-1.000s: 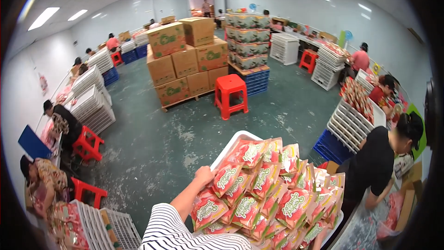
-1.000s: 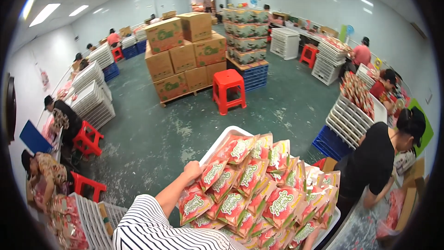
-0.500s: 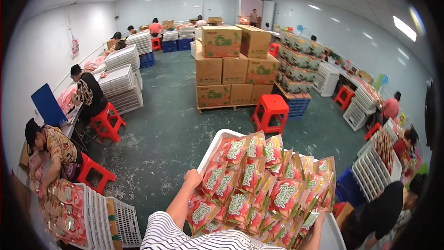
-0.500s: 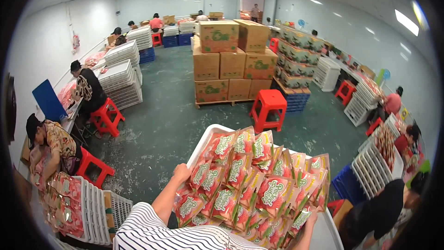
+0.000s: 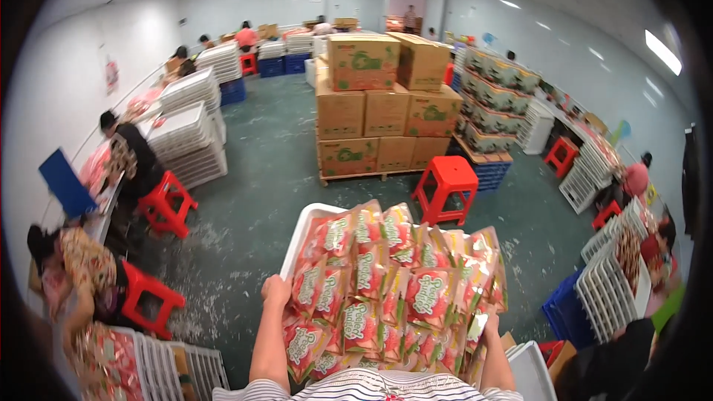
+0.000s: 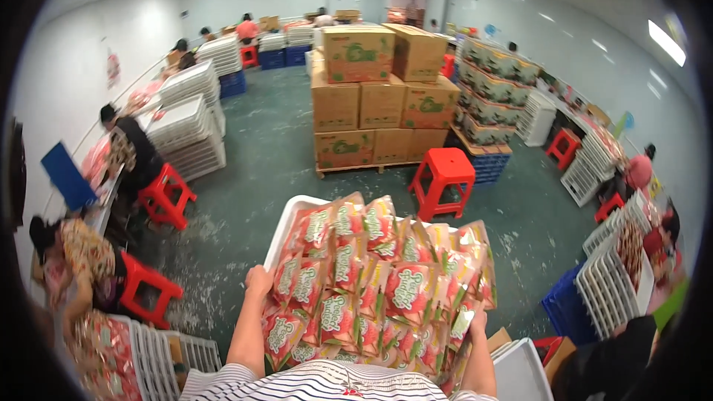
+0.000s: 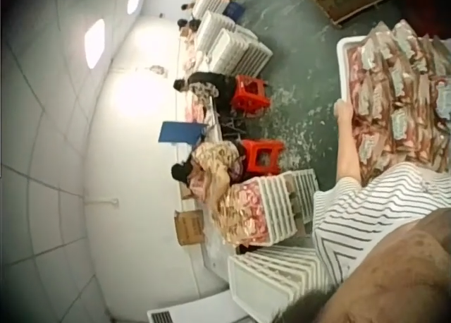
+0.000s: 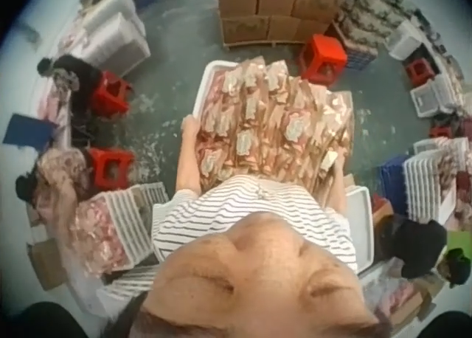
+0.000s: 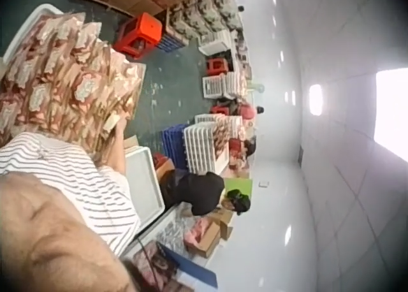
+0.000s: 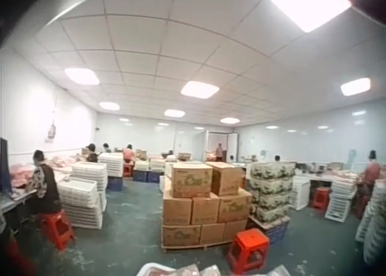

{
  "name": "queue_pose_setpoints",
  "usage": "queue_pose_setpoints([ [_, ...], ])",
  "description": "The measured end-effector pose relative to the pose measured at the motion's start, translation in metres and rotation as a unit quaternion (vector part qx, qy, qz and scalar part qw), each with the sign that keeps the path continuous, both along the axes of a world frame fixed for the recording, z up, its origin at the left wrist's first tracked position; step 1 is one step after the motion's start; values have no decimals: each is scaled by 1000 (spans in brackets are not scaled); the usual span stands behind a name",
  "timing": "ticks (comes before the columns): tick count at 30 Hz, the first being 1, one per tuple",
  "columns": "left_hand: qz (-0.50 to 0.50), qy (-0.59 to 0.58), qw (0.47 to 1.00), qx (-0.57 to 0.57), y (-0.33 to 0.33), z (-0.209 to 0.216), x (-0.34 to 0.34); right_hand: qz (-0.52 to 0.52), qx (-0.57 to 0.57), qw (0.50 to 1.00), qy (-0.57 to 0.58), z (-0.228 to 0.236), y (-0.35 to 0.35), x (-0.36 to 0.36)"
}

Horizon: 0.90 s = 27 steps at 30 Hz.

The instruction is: Fill small plastic bags with pink candies from a large pile and organize the filled bags into a crate.

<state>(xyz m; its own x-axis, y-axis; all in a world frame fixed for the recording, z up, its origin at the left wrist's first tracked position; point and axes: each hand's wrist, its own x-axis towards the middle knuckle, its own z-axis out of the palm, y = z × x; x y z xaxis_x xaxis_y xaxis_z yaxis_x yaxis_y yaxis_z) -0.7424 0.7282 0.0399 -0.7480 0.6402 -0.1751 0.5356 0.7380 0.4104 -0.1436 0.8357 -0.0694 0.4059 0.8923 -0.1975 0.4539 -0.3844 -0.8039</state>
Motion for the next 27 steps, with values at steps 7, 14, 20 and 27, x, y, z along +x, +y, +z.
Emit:
queue_pose_setpoints([
  [7,-51,70,996,14,98,14,20,-18,-100,995,20,8,84,15],
  [14,-71,70,994,40,212,18,92,16,-70,995,-63,22,187,87],
  [20,-139,74,985,69,334,27,171,-53,-44,992,-106,13,238,168],
  [27,-221,53,973,50,499,-3,261,-161,-32,980,-112,11,297,258],
])
